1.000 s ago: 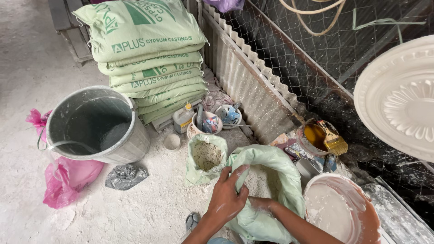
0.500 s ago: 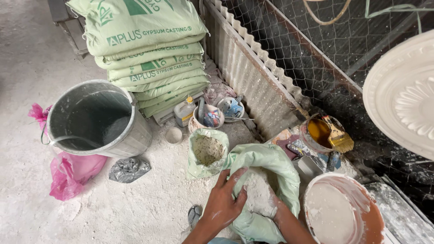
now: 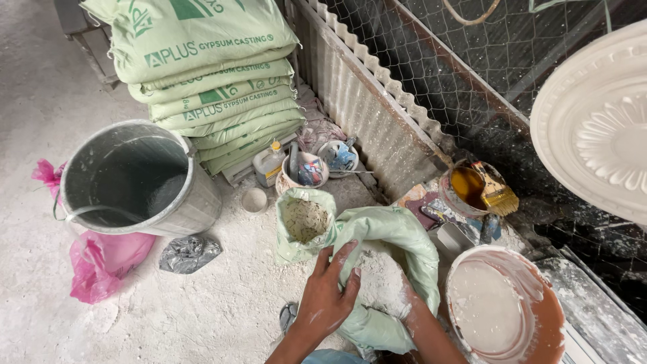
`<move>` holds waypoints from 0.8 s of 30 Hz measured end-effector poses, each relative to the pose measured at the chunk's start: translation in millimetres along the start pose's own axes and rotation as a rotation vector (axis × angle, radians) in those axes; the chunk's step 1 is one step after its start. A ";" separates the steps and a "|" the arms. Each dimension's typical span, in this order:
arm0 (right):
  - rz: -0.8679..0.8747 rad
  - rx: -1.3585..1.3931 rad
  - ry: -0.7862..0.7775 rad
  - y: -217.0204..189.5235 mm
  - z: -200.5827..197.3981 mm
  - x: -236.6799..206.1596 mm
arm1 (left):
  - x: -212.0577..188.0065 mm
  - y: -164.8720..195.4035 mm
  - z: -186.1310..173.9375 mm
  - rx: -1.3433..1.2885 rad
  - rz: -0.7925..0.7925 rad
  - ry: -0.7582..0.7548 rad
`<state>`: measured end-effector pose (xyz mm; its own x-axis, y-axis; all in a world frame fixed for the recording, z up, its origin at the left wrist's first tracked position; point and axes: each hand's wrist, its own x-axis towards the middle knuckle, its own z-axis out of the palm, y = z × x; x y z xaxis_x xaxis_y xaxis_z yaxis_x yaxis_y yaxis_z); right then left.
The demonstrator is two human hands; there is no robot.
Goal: The person scoops white powder from a green bag into a small orange bucket using their hand. They then use a small metal scoop to level and mix the powder inside the bucket.
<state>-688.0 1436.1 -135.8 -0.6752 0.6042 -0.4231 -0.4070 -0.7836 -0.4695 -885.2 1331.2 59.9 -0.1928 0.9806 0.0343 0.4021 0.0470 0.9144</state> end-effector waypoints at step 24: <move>-0.684 -0.807 0.501 -117.6 -126.2 -188.8 | 16.8 -6.3 15.7 0.212 0.131 0.120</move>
<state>-435.0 1432.5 -98.5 -0.0752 0.9950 -0.0651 0.0391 -0.0623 -0.9973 -876.9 1350.4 48.3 -0.2265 0.9520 0.2057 0.6067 -0.0273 0.7944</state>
